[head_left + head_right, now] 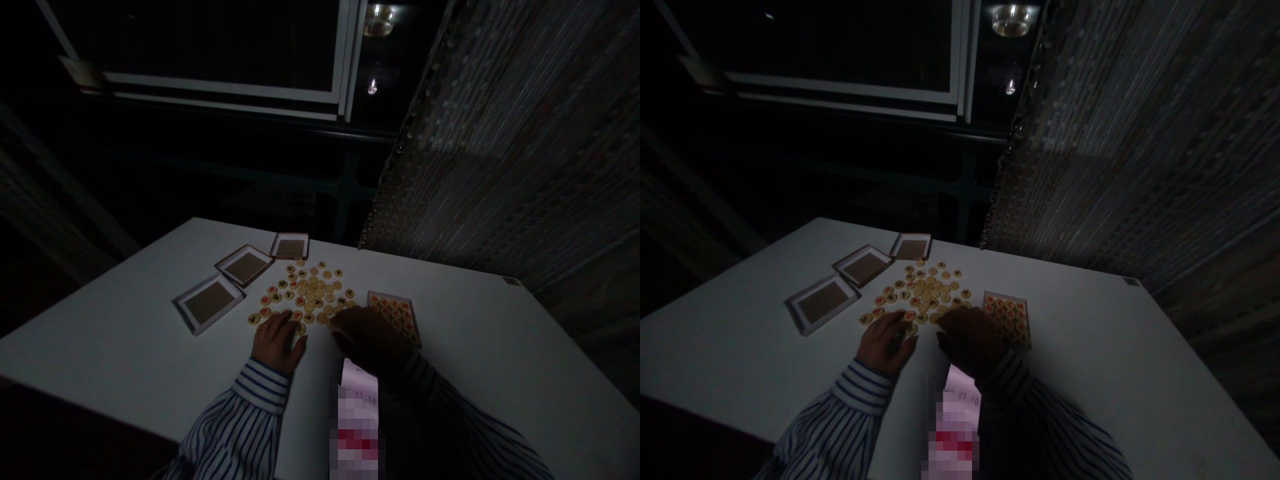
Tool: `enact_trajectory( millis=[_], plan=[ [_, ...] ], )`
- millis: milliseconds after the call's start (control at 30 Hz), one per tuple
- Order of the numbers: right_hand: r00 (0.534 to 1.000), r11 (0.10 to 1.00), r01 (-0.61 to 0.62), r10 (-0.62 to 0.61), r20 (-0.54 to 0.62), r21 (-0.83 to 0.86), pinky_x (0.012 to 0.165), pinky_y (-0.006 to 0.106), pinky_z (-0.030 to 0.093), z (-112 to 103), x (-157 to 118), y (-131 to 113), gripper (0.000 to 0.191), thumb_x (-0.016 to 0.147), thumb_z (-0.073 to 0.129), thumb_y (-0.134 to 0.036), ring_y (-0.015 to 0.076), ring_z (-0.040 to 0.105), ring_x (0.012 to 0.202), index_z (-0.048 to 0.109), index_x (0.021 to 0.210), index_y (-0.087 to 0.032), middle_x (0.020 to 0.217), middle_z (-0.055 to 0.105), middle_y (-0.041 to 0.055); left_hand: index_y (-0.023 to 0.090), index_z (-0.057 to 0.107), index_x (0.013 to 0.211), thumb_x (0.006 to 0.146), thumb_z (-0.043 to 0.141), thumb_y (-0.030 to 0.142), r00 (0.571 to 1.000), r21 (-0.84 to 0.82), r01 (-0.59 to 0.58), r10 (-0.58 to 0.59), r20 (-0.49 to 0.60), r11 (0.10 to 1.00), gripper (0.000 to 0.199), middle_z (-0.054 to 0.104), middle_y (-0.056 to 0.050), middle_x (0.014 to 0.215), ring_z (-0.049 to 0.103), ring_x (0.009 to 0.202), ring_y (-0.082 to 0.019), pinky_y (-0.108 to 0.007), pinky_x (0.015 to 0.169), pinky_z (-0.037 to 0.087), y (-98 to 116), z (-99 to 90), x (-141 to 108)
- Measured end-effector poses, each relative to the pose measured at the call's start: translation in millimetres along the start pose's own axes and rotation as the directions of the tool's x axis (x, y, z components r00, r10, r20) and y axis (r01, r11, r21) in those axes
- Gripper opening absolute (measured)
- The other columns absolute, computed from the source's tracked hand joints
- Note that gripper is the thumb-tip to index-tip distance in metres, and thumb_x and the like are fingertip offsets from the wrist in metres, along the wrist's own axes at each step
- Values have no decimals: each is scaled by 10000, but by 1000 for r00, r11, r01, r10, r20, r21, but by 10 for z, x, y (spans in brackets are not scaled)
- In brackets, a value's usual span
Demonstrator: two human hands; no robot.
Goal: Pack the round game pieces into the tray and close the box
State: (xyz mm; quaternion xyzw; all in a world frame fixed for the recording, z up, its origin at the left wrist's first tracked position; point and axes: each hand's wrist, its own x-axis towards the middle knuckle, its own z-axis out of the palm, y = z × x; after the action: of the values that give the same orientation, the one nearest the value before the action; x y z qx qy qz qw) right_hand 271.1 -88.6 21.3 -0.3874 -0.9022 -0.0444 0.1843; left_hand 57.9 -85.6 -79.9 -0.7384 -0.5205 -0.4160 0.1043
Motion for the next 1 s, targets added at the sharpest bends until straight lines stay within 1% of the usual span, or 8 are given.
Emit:
enact_trajectory(
  millis=[100,300,467,700,900,1000],
  plan=[
    [1000,1000,-12,12,-11,13,728,327,396,80,71,-26,204,827,430,-240,181,547,843,570,963,-179,908,622,65,208,575,943,691,580,339,1000,11,-1,1,9,1000,284,586,-95,1084,529,991,-267,-445,819,421,-14,19,-16],
    [994,999,-19,23,-111,37,790,344,380,284,74,-13,192,830,425,-217,192,535,894,574,940,-167,942,624,72,208,578,936,674,592,341,1000,52,-6,6,6,999,294,579,-90,1102,512,1009,-278,-455,831,405,-40,59,-43],
    [986,997,-6,19,-167,77,797,341,385,353,57,-9,193,813,444,-195,187,535,890,572,954,-162,937,628,70,221,589,939,665,595,359,1000,122,-12,13,-8,992,307,579,-80,1110,490,1022,-294,-472,840,382,-23,52,-42],
    [986,995,-13,29,-162,101,802,335,393,346,62,-43,177,804,452,-186,179,545,876,574,931,-164,934,633,66,240,608,909,666,584,376,1000,178,-10,8,12,984,280,580,-72,1106,474,1024,-304,-478,845,363,20,22,-8],
    [992,997,-6,16,-121,83,783,328,398,352,66,-63,161,793,465,-184,173,549,857,571,912,-163,912,629,65,240,614,899,675,577,377,1000,190,-8,5,15,982,265,578,-77,1104,470,1027,-306,-489,851,355,28,23,-6],
    [991,996,-9,21,-135,88,784,326,397,370,59,-55,158,795,459,-182,169,551,853,570,907,-165,900,629,63,242,615,877,672,583,370,1000,176,-11,10,3,984,244,579,-70,1103,475,1023,-299,-487,857,355,30,27,-6]
  ],
)
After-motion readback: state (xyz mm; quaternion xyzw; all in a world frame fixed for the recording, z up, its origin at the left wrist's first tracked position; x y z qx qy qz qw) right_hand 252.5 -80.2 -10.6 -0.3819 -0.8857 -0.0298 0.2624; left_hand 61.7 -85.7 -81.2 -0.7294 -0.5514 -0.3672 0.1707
